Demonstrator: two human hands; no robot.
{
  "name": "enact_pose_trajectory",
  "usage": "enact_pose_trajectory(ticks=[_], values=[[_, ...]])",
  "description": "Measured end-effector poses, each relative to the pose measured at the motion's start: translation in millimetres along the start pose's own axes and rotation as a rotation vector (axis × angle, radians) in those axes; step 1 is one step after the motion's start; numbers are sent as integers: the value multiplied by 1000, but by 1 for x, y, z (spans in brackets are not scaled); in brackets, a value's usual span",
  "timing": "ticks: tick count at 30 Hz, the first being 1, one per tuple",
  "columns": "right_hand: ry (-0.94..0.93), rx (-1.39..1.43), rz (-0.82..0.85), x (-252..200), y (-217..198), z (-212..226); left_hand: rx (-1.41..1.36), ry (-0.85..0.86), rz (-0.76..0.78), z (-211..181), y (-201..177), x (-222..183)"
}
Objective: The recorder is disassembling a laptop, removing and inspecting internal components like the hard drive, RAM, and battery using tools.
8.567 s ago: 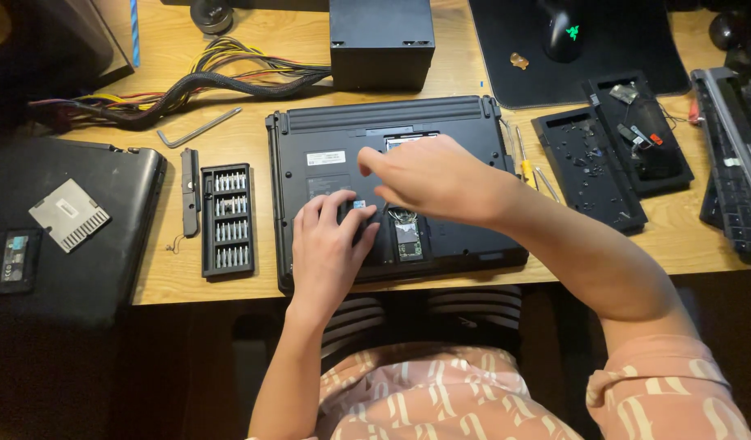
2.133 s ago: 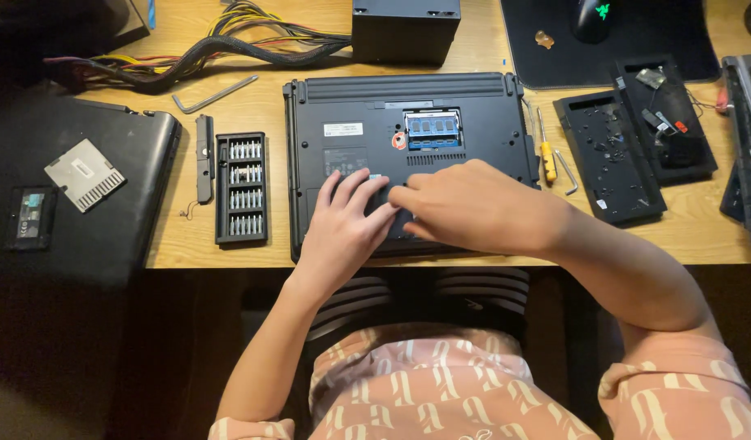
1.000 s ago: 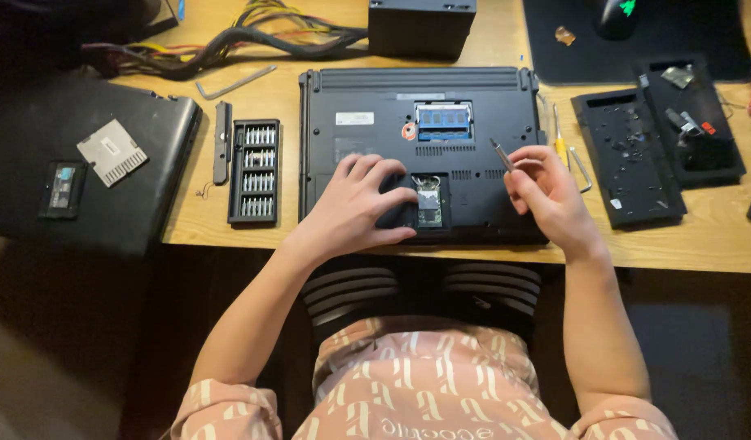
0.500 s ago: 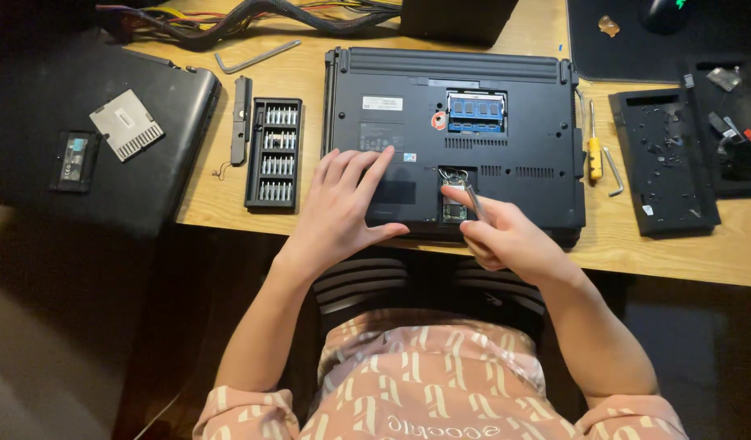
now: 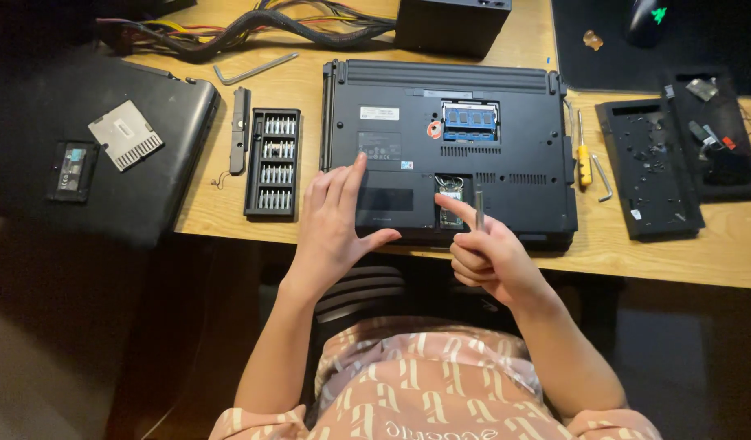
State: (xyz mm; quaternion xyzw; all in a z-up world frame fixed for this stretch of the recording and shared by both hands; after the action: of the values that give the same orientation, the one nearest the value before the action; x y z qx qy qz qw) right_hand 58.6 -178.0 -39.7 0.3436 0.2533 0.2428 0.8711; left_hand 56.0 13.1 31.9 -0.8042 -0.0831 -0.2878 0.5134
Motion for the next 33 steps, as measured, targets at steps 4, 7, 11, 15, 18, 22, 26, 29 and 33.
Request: enact_pose_trajectory(ticks=[4, 7, 11, 15, 18, 22, 26, 29, 33], values=[[-53, 191, 174, -6, 20, 5, 56, 36, -30, -8, -7, 1], [15, 2, 113, 2, 30, -13, 70, 16, -4, -8, -6, -3], [42, -67, 36, 15, 15, -18, 40, 13, 15, -10, -8, 2], [-56, -98, -91, 20, -2, 1, 35, 35, 29, -11, -9, 3], [-102, -60, -69, 20, -24, -1, 25, 42, 6, -24, -22, 8], [-228, 12, -119, -1, -42, 24, -207, 35, -20, -47, -24, 4], [-424, 50, -219, -34, -69, 52, -1380, -424, 153, -41, 47, -20], [-517, 7, -237, -54, -83, 60, -1490, -605, 317, -50, 96, -40], [-631, 13, -360, -79, -95, 63, -1485, -437, 411, -75, 124, -61]])
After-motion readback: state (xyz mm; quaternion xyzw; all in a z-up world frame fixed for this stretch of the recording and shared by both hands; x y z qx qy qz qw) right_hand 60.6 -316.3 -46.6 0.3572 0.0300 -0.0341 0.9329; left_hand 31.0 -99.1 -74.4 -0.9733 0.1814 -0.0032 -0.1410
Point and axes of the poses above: each hand's wrist, its own x-axis towards the middle knuckle, its own y-axis out of the palm, z = x × y, the point moved 10 cm from there along x, towards the middle knuckle, and after that the axes turned 11 degrees about x, right-handed, at the moved point
